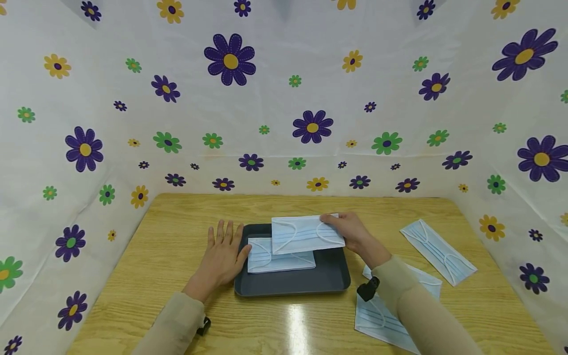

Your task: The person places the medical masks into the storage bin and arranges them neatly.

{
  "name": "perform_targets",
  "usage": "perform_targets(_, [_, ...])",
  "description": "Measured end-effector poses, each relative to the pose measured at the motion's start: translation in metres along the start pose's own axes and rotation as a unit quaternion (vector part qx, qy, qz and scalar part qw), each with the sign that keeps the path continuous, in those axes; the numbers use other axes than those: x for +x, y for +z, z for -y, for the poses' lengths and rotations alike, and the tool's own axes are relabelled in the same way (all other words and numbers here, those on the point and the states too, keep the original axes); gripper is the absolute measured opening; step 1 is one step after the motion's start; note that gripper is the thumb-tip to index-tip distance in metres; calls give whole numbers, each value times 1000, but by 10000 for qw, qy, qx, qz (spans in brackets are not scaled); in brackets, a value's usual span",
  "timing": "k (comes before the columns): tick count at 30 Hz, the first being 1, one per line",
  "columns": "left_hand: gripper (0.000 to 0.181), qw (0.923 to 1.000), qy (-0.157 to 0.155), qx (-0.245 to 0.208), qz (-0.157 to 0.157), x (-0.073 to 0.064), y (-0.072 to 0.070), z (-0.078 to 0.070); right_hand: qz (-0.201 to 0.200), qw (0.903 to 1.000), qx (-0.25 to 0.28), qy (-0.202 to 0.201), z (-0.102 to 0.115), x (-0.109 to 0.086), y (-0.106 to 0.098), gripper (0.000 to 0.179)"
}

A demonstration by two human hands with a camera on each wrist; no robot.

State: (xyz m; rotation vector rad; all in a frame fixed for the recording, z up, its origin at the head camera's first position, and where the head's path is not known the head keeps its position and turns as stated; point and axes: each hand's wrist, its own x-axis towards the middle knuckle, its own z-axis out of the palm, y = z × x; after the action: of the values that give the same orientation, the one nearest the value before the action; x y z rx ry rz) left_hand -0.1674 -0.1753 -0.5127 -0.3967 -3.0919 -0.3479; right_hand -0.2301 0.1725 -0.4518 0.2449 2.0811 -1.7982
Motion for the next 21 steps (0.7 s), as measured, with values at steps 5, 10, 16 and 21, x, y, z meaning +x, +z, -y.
perform_targets(5, [73,10000,25,34,24,0,0,0,61,9999,-82,1,-4,2,11,46])
perform_targets(10, [72,10000,39,55,42,0,-2,-1,126,9999,-34,16,-8,5,21,44])
perform_targets(16, [70,9999,29,114,27,1,-2,-2,180,9998,17,27,-9,7,34,43])
perform_targets(21, [68,9999,34,94,8,1,-2,-1,144,9999,9,-45,-12,10,44,31])
